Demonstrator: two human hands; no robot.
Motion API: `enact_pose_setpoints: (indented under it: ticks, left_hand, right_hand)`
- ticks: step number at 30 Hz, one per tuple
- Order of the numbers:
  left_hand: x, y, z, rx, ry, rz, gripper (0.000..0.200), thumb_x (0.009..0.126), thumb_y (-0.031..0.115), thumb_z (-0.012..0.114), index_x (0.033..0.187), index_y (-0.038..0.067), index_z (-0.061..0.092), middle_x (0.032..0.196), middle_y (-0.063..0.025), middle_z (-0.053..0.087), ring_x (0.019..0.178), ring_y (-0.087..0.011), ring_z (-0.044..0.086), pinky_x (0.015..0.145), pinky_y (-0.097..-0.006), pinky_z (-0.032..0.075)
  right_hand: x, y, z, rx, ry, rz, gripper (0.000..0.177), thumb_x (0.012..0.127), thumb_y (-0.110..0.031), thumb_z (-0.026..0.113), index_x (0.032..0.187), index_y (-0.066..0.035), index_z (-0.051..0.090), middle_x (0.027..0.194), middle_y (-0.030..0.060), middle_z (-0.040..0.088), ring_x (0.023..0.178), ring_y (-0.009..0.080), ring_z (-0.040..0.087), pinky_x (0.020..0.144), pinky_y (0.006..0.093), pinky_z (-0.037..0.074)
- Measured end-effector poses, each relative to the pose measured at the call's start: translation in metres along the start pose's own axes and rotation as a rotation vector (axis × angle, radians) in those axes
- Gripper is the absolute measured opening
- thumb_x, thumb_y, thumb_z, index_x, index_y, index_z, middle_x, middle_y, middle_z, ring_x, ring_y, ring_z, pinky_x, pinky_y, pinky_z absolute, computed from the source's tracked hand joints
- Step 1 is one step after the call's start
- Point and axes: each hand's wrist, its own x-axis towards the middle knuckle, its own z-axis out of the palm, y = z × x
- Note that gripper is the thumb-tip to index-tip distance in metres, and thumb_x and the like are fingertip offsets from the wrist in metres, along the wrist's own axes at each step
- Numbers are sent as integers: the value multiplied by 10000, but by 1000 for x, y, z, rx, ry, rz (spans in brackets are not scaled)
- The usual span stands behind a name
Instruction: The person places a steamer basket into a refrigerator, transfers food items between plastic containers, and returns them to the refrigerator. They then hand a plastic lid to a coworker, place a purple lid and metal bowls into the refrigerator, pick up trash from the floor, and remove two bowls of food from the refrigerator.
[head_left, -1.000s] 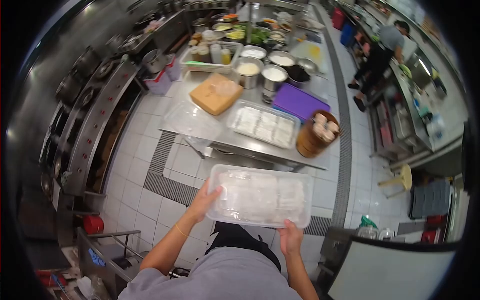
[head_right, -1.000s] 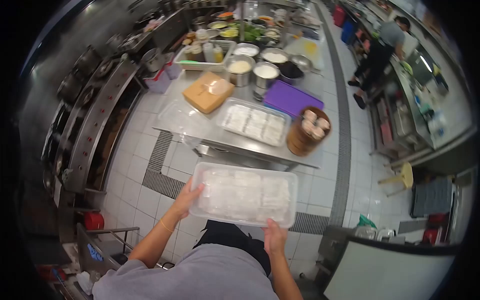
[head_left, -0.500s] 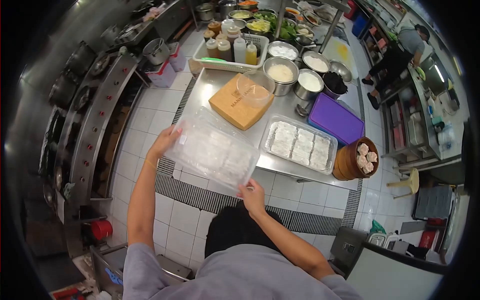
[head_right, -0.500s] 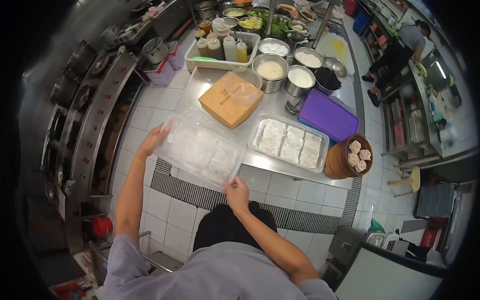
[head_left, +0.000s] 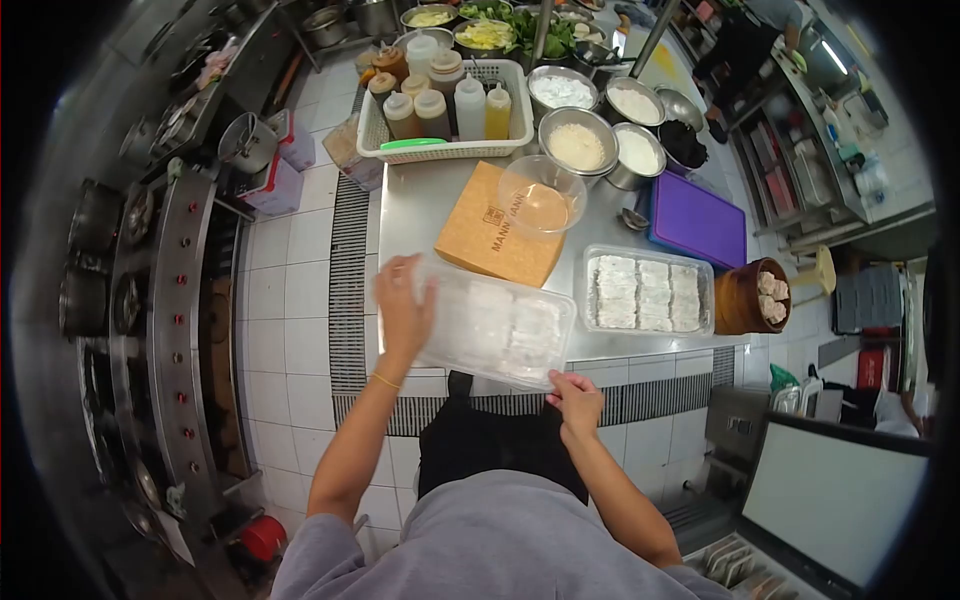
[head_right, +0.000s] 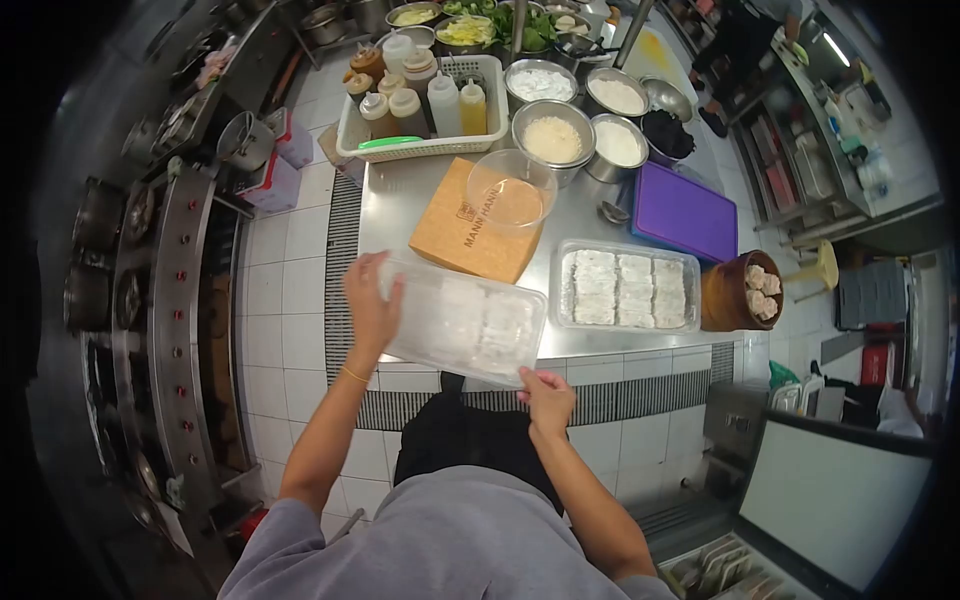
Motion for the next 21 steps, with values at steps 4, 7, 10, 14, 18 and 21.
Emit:
enact_pose_setpoints:
  ticks: [4, 7, 10, 14, 18, 21]
  left_hand:
    - [24, 48, 27, -184, -73, 213, 427, 841, 183, 703, 1230, 80, 559, 1201, -135, 513, 1109, -322, 477, 927, -468, 369]
    - [10, 45, 69, -137, -46, 368, 404, 831, 236, 721, 1182, 102, 575, 1197, -108, 509, 1101, -307, 482, 895, -471, 352]
    - [11, 49, 79, -132, -92, 479, 381, 842, 282, 710, 1157, 120, 573, 1183, -102, 499, 1081, -297, 487, 886, -466, 333]
    - [32, 62, 69, -136, -271, 401, 293, 877, 317, 669, 1073, 104, 620, 1094, -86, 552, 1050, -269, 511, 886, -458, 328]
    - [50, 65, 63, -277, -592, 288, 242, 893, 317, 657, 929, 78, 668, 846, -51, 630, 845, -224, 583, 787, -386, 373]
    - [62, 69, 55, -378, -456, 351, 220, 876, 299, 681, 878, 80, 669, 758, -39, 636, 732, -225, 590, 703, -375, 387]
  right_hand:
    - [-7, -4, 7, 53, 88, 31, 179, 780, -61, 789, 820, -28, 618, 728, 28, 592, 623, 108, 575, 536, 240, 524]
    - [-14, -14, 9, 42, 90, 57, 139, 795, -34, 751, 816, -31, 613, 721, 19, 582, 604, 106, 557, 550, 248, 524]
    - [-23, -29, 10, 96, 45, 52, 99, 806, -5, 699, 812, -37, 605, 730, 17, 578, 614, 106, 557, 528, 252, 517]
    - [-27, -38, 5, 172, -131, -47, 95, 809, 27, 650, 853, -33, 592, 806, 37, 621, 716, 109, 592, 684, 258, 511]
    - [-30, -28, -3, 233, -269, -204, 71, 893, -38, 602, 960, -16, 592, 913, 69, 663, 855, 129, 618, 866, 280, 466]
    - [-10, -17, 4, -39, -65, -386, 146, 964, -121, 550, 1032, -2, 603, 919, 81, 665, 925, 143, 631, 881, 316, 475]
